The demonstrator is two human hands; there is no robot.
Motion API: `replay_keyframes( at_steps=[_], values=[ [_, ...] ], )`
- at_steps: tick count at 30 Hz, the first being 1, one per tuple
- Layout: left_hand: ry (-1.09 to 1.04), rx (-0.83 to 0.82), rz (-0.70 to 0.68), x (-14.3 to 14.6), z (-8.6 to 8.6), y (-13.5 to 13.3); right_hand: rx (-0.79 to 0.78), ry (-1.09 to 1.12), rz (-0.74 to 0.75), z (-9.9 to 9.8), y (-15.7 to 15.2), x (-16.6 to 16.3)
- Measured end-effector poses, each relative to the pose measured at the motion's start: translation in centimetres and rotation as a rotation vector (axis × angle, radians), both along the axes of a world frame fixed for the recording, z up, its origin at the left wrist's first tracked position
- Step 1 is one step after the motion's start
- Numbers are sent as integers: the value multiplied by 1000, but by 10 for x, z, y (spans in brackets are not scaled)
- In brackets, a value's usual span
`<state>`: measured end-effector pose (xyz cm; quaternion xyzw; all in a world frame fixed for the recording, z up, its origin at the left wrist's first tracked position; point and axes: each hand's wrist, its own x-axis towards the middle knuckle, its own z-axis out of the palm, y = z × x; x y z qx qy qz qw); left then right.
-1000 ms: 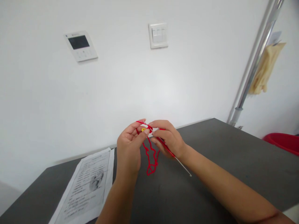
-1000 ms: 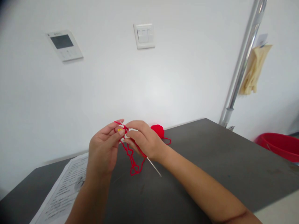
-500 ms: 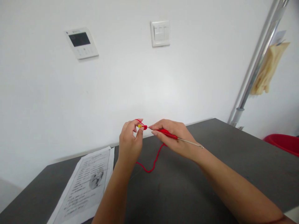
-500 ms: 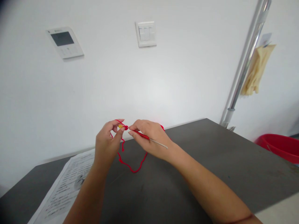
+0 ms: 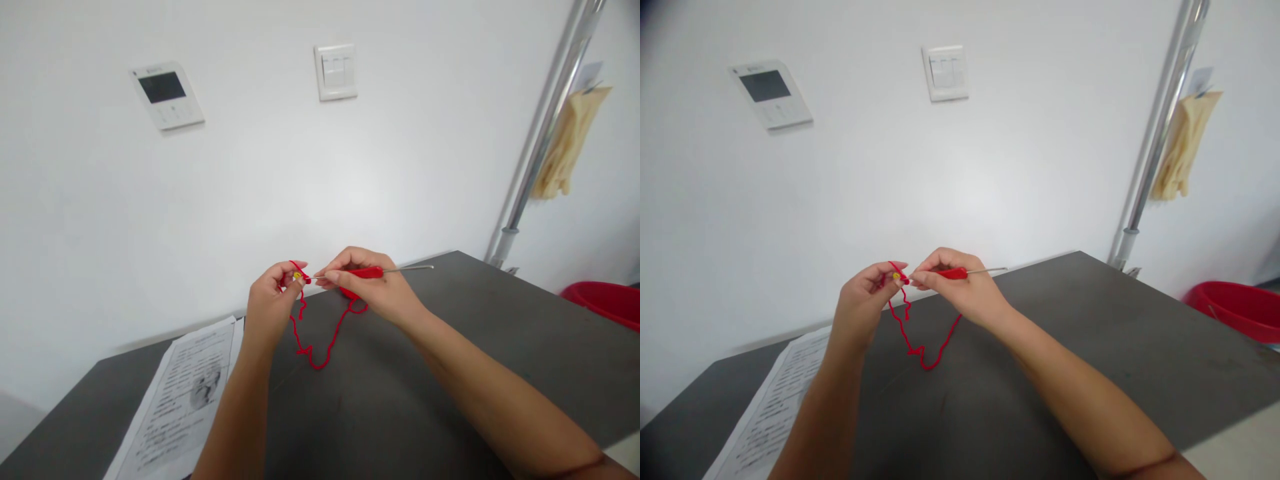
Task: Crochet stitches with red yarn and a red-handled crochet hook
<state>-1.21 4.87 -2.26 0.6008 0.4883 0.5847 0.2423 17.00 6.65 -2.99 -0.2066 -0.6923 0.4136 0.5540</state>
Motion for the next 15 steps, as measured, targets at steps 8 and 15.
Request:
replay_keyframes(
  at_steps=[8, 15],
  values=[
    [-309, -254, -429, -3, 16, -16, 582, -38, -39, -13, 14, -1],
    [-209, -113, -277, -7, 14, -15, 906, -143, -41, -6, 17, 3]
  ],
)
